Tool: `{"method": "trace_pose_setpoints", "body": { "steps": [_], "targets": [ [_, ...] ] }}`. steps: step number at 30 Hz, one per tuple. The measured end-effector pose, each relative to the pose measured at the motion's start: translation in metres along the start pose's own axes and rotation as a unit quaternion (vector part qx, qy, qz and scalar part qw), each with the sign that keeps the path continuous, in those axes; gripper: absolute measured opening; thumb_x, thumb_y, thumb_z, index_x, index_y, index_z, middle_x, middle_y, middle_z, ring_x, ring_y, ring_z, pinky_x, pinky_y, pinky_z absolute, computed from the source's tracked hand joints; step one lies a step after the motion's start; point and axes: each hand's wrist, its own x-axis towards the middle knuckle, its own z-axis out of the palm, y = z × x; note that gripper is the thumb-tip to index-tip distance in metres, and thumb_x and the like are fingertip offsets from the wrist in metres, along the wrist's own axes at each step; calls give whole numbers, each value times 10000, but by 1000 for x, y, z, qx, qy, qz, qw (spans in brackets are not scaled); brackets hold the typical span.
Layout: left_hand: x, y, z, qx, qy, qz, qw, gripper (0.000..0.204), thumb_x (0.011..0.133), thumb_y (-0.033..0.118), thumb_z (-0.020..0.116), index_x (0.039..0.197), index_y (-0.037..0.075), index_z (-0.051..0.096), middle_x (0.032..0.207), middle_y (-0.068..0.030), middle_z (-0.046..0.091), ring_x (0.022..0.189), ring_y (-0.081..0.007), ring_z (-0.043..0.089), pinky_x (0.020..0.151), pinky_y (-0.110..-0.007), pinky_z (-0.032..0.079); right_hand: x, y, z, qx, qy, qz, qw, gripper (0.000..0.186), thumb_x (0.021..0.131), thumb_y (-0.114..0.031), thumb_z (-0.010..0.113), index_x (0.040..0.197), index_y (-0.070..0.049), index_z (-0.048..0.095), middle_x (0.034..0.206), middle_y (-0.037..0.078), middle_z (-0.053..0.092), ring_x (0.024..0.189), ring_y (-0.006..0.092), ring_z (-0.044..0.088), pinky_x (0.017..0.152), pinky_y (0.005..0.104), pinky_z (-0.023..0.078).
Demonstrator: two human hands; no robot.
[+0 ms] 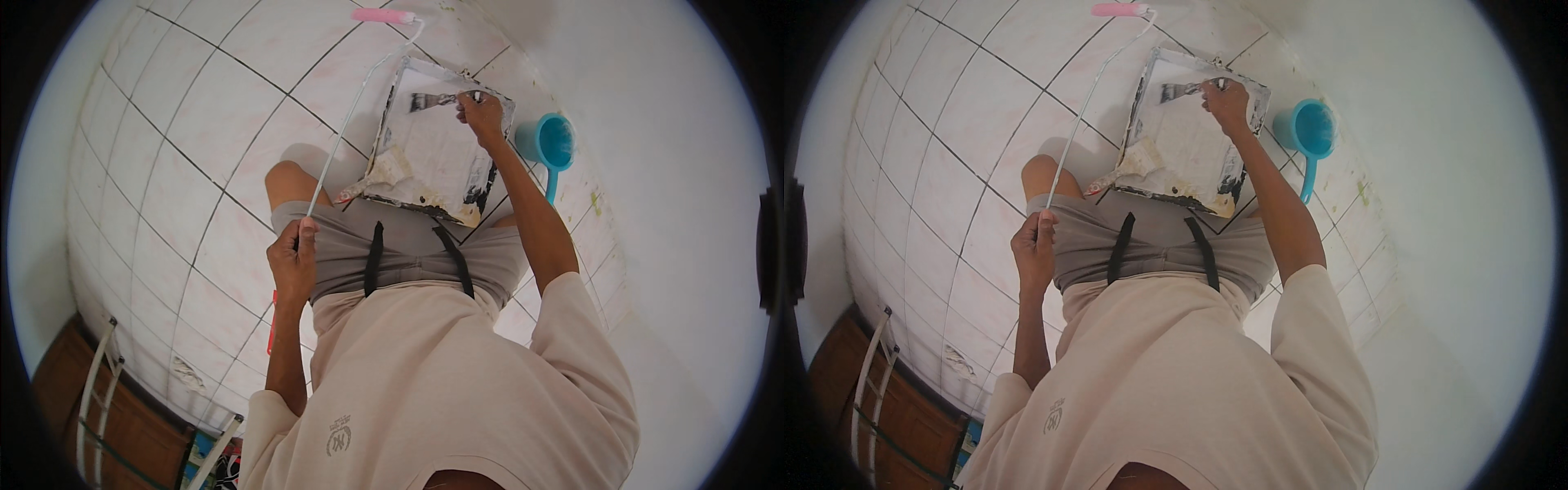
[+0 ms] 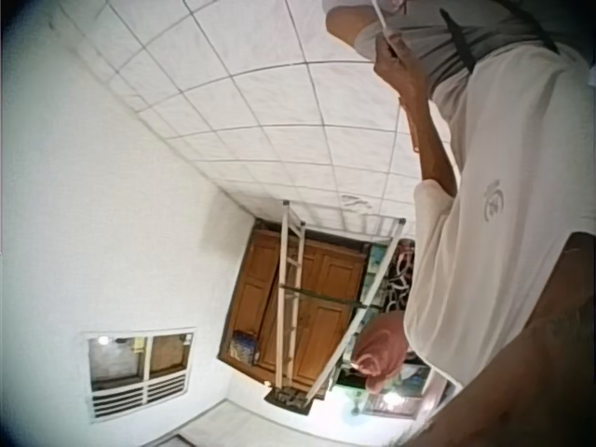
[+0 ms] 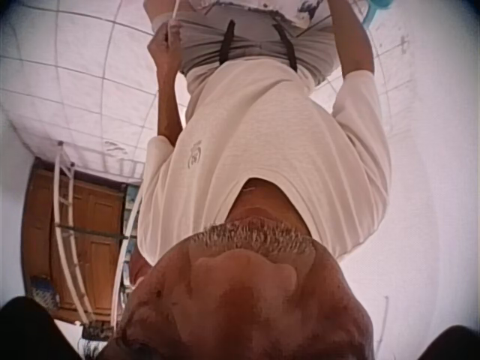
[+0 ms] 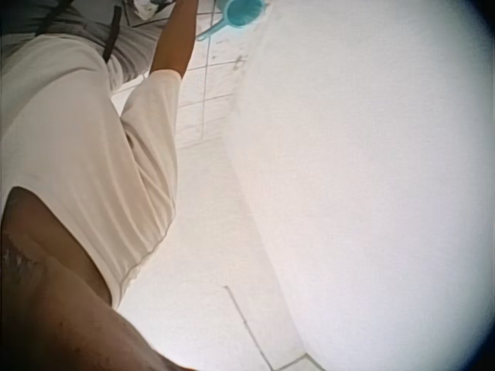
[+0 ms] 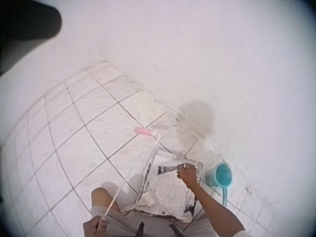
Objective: The person mixes white paint in a tray using a scraper and a brush, then wipes the floor with a cloth.
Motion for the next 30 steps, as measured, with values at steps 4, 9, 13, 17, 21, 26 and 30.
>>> {"method": "trace_pose_setpoints", "body": {
  "steps": [4,9,13,17,21,26,30],
  "targets": [
    [0,4,0,14,-15,-17,1000,342,972,303,505,825,17,622,632,13,469,606,-75,423,564,-237,361,15,3,-10,-13,51,-20,998,269,807,-223,668,738,37,646,630,123,644,516,165,636,500,280,512],
    [0,9,7,14,-8,-13,1000,344,972,302,501,818,19,622,620,17,452,598,-75,412,553,-237,344,14,4,12,55,19,-14,998,315,784,-253,672,690,46,641,591,115,641,518,173,642,527,295,522],
    [1,6,5,25,-7,-13,1000,353,965,315,522,826,10,634,601,-6,485,583,-86,437,543,-246,367,20,2,3,-110,47,-46,992,333,787,-300,634,646,1,643,554,121,636,541,228,658,632,343,532],
    [1,9,7,15,-9,2,1000,357,968,314,518,822,9,632,604,-4,482,585,-85,436,546,-247,367,24,16,-10,-96,41,-54,993,340,783,-308,640,665,11,642,572,137,633,564,268,652,641,370,520],
    [1,8,7,21,-6,-4,1000,356,970,309,516,812,10,625,600,3,470,579,-84,430,542,-247,364,12,18,-29,-205,72,-142,966,329,786,-311,647,733,13,650,664,191,633,655,337,633,665,412,496],
    [-1,5,5,25,-7,14,1000,342,971,295,511,813,11,620,599,7,465,576,-81,415,536,-245,355,-35,15,-51,-238,33,-185,953,304,804,-302,649,819,1,661,723,206,638,705,361,628,679,422,488],
    [-4,2,7,30,-14,4,999,328,969,281,515,814,11,620,599,7,466,579,-75,410,534,-243,350,-48,31,-69,-221,77,-230,945,280,831,-271,625,903,-1,649,777,177,650,715,353,627,674,410,492]
  ]
}}
